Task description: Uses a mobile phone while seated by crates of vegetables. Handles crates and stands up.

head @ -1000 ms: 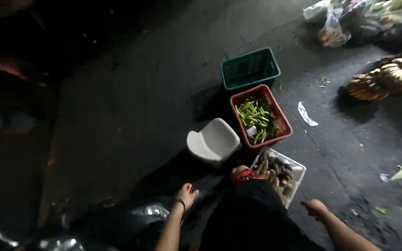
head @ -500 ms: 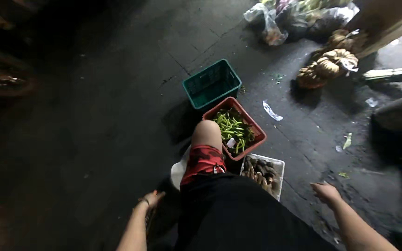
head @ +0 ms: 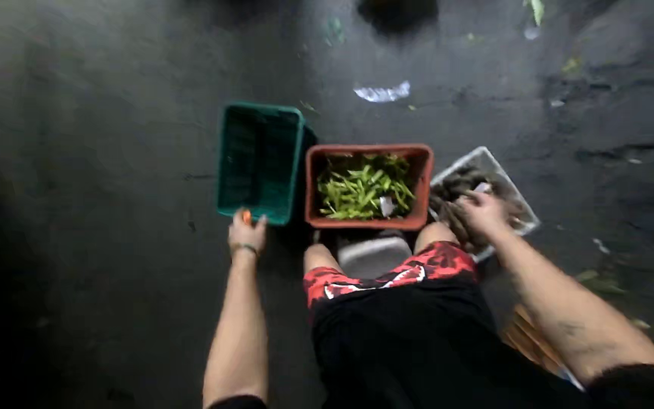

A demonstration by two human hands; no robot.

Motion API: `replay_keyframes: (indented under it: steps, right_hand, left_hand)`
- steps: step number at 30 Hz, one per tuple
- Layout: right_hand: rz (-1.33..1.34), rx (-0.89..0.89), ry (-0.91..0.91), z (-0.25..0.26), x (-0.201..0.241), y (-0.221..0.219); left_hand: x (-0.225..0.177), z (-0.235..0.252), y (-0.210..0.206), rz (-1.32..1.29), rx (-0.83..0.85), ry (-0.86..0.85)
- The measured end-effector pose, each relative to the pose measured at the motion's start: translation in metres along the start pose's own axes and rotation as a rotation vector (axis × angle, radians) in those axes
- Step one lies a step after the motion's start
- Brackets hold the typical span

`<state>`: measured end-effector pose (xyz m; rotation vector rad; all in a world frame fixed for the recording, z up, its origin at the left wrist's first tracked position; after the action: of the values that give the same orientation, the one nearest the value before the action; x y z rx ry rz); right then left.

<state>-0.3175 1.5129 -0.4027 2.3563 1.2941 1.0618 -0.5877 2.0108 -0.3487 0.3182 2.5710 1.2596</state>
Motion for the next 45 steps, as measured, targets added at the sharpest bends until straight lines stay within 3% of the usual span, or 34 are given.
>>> replay_keyframes:
  steps: [3,5,9,13,16,21,25,29,35,39,43,45]
  right_hand:
    - [-0.417,0.305,0.248,0.002,0.003,-0.107]
    - [-0.512,0.363,0.269,0.019,-0.017,-0.141]
    - [-0.564,0.031,0.285,0.084,-0.085,-0.114]
    - [-0.359,-0.415,0.223,0.121,-0.147,-0.062]
    - [-0.135,-0.613,0.272,0.142,-0.147,-0.054]
    - [0.161,-0.792,0.472,0.149,-0.156,-0.048]
    - [0.256,-0.844,0.632,0.125,-0.166,-0.043]
    - [0.336,-0.852,0.580,0.117,-0.159,-0.051]
    - [0.215,-0.788,0.576,0.126,-0.150,-0.050]
    - [0.121,-0.704,0.454,0.122,-0.142,-0.058]
    - [0.217,-0.480,0.378,0.130,-0.112,-0.110]
    - [0.221,-0.495,0.351,0.135,-0.104,-0.137]
  left_hand:
    - [-0.070,0.032,-0.074,-0.127,0.094,-0.205]
    - [-0.112,0.027,-0.162,-0.030,0.281,-0.405]
    - [-0.135,-0.020,-0.342,0.307,0.701,-0.748]
    - [-0.129,-0.009,-0.408,0.254,0.942,-0.709]
    - [-0.135,0.025,-0.419,0.347,0.973,-0.734]
    - [-0.169,0.029,-0.404,0.563,0.824,-0.860]
    - [-0.180,0.009,-0.395,0.597,0.759,-0.963]
    - [-0.160,0.005,-0.419,0.569,0.790,-0.949]
    - [-0.157,0.004,-0.412,0.533,0.596,-0.939]
    - [-0.154,-0.005,-0.389,0.265,0.479,-0.909]
    - [-0.136,0.014,-0.376,-0.194,0.498,-0.854]
    - [-0.127,0.029,-0.373,-0.339,0.478,-0.785]
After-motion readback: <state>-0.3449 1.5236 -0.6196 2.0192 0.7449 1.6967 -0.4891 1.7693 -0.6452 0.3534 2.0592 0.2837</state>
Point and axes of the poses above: each hand's wrist, its own z-axis towards the middle knuckle, its own y-axis out of the back of the hand, x = y × z, the point moved 7 cm from there along z, towards the middle knuckle, and after that the axes turned 5 degrees about z, right-handed, at the moved point
